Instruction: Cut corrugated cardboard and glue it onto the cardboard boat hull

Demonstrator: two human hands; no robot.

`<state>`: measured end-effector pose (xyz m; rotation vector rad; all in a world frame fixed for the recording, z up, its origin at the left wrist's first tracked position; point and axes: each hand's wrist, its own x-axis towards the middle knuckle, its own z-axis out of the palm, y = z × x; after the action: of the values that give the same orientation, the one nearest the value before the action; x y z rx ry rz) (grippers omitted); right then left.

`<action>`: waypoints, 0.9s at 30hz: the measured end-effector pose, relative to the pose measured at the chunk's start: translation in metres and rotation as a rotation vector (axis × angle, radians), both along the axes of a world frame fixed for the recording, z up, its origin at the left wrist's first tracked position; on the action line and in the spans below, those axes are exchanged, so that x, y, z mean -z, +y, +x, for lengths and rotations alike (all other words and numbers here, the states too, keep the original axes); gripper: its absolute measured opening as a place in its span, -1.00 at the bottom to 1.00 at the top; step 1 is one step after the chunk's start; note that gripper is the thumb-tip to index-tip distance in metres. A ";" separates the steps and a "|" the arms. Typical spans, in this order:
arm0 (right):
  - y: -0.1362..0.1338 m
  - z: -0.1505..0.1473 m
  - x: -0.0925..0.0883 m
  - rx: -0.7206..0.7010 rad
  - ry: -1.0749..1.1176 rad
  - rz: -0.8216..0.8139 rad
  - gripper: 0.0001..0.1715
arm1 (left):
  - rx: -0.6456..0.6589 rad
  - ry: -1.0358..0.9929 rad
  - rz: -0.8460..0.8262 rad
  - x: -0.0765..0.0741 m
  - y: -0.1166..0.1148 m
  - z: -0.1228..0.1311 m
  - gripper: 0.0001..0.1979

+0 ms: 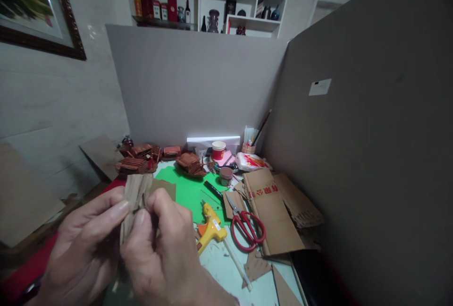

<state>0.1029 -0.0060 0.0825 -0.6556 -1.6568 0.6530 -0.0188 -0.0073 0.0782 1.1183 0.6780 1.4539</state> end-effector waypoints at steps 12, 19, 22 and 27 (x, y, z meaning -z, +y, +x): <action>0.003 0.001 -0.005 -0.104 0.066 -0.105 -0.76 | 0.048 -0.061 -0.022 -0.004 0.005 0.000 -0.80; -0.001 0.002 -0.002 0.178 -0.191 0.309 -0.79 | -0.050 0.089 0.135 0.000 0.000 -0.004 -0.81; 0.003 -0.001 -0.001 0.320 -0.236 0.517 -0.72 | -0.057 0.138 0.217 -0.002 0.002 -0.002 -0.81; 0.009 0.010 -0.013 0.220 -0.500 0.532 -0.72 | -0.224 0.248 0.369 -0.005 0.025 -0.013 -0.89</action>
<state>0.1130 0.0033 0.0956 -0.6217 -2.0663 -0.1364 -0.0317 0.0174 0.0828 1.5674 0.7429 1.6921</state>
